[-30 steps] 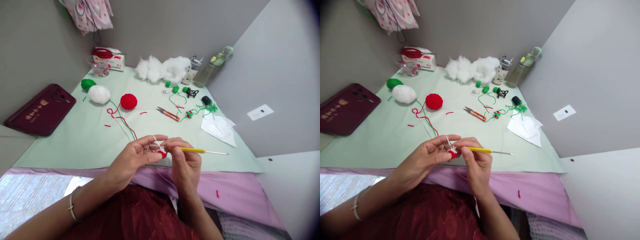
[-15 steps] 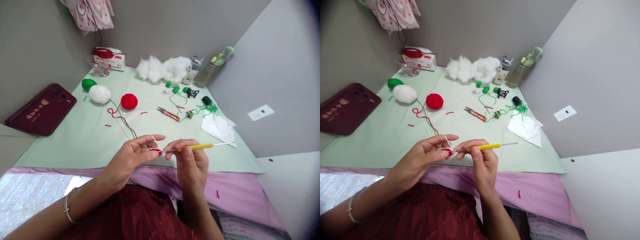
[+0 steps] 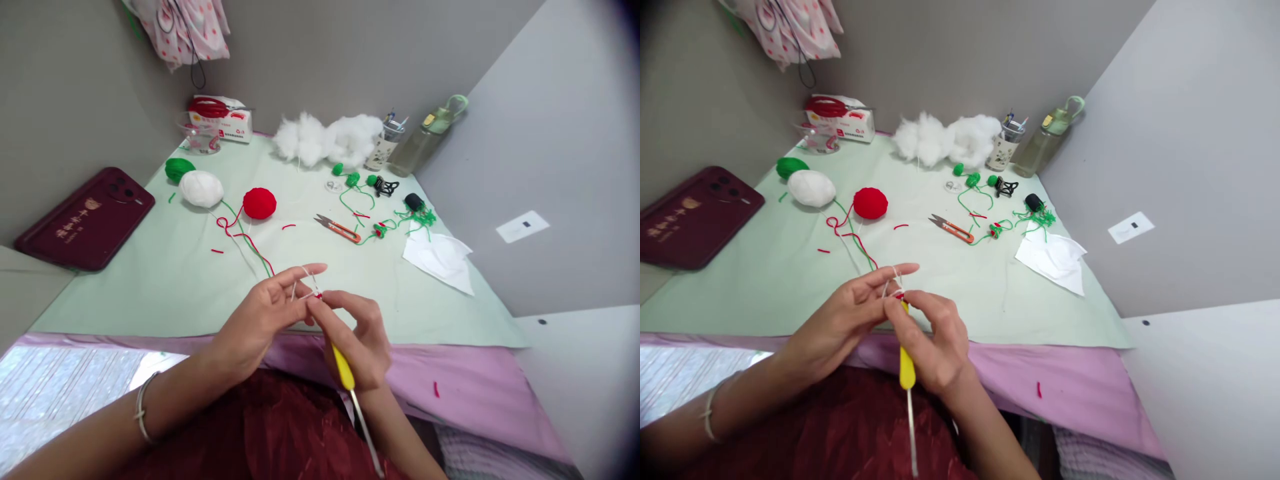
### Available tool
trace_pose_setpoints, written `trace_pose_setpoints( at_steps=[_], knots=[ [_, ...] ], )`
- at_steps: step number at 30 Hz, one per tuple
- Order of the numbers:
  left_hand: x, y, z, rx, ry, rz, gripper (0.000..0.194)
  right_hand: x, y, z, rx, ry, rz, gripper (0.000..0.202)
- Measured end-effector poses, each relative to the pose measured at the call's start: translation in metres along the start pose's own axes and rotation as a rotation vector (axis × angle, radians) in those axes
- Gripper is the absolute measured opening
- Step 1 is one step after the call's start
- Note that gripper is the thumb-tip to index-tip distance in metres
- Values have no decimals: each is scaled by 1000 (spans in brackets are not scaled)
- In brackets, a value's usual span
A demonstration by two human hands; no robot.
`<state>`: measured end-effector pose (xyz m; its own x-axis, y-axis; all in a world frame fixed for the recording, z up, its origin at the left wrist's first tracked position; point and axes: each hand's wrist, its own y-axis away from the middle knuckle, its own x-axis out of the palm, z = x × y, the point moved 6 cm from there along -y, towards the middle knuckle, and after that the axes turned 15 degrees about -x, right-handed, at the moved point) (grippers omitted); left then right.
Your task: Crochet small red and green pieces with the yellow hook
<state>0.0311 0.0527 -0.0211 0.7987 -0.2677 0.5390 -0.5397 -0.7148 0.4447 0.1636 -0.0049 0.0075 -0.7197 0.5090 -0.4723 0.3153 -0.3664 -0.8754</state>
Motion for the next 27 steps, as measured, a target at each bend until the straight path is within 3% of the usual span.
trace_pose_setpoints(
  at_steps=[3, 6, 12, 19, 24, 27],
  knots=[
    [-1, -3, 3, -110, 78, 52, 42, -5, -4, -12, 215, -243, -148, 30],
    [-2, -2, -2, -63, 47, 35, 39, -4, -4, -28, 444, -550, -344, 23],
    [0, -1, -2, -17, -41, 23, 35, 9, 2, -38, 610, -791, -402, 19],
    [1, -3, -1, 41, -29, 35, 33, 9, -3, -31, 504, -638, -298, 18],
    [-1, -2, -2, 42, -9, -22, 34, 10, -1, -31, 516, -572, -285, 24],
    [-3, -3, 0, 29, 47, -55, 40, 9, -2, -21, 321, -308, -158, 29]
  ],
)
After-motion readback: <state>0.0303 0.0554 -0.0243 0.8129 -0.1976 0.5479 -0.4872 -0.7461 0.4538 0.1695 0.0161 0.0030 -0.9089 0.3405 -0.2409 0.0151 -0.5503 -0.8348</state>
